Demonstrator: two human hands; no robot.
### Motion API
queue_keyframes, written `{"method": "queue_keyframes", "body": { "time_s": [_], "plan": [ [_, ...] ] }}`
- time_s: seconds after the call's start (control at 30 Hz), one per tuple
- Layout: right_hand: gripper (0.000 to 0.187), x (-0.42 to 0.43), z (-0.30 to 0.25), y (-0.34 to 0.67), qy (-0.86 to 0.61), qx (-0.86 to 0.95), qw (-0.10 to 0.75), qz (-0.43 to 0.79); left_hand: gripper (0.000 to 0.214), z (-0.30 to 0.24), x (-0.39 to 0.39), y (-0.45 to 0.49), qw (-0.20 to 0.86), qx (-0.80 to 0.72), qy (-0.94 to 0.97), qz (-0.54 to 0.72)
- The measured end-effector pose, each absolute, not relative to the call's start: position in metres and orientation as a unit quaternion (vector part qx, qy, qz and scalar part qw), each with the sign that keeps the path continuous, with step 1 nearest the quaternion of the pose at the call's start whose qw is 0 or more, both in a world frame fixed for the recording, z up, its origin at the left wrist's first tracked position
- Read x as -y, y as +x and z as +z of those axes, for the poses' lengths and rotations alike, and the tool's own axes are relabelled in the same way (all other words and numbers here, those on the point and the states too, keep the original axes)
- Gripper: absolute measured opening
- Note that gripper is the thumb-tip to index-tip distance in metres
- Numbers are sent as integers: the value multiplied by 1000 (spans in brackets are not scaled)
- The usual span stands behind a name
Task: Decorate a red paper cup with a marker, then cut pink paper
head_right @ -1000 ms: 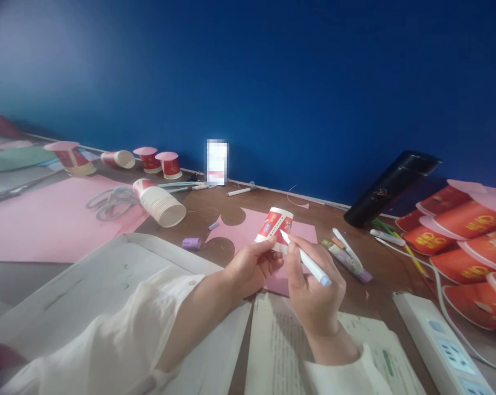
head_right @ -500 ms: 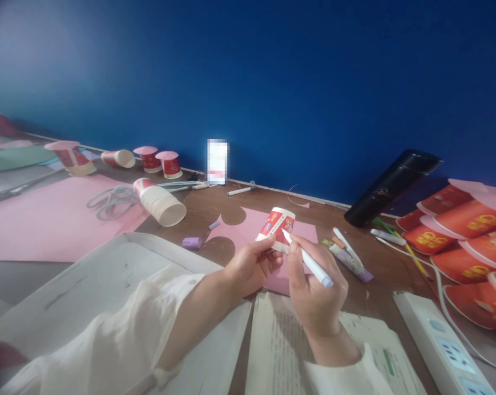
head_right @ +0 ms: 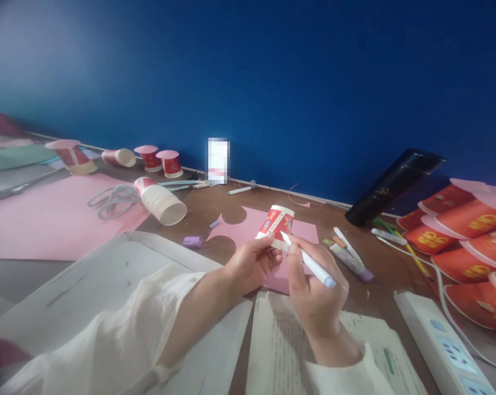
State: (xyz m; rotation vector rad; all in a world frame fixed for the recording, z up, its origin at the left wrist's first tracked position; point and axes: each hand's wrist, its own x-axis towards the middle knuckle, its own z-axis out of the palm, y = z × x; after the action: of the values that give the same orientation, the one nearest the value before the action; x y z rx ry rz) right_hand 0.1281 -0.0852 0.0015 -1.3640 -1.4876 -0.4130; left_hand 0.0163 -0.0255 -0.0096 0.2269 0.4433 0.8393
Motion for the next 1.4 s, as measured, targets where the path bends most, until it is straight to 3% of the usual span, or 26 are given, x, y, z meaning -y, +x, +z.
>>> {"method": "queue_keyframes", "body": {
  "time_s": [1.4],
  "plan": [
    [18, 84, -6, 134, -572, 596, 530, -194, 10, -3, 27, 17, 873, -252, 96, 408]
  ]
}}
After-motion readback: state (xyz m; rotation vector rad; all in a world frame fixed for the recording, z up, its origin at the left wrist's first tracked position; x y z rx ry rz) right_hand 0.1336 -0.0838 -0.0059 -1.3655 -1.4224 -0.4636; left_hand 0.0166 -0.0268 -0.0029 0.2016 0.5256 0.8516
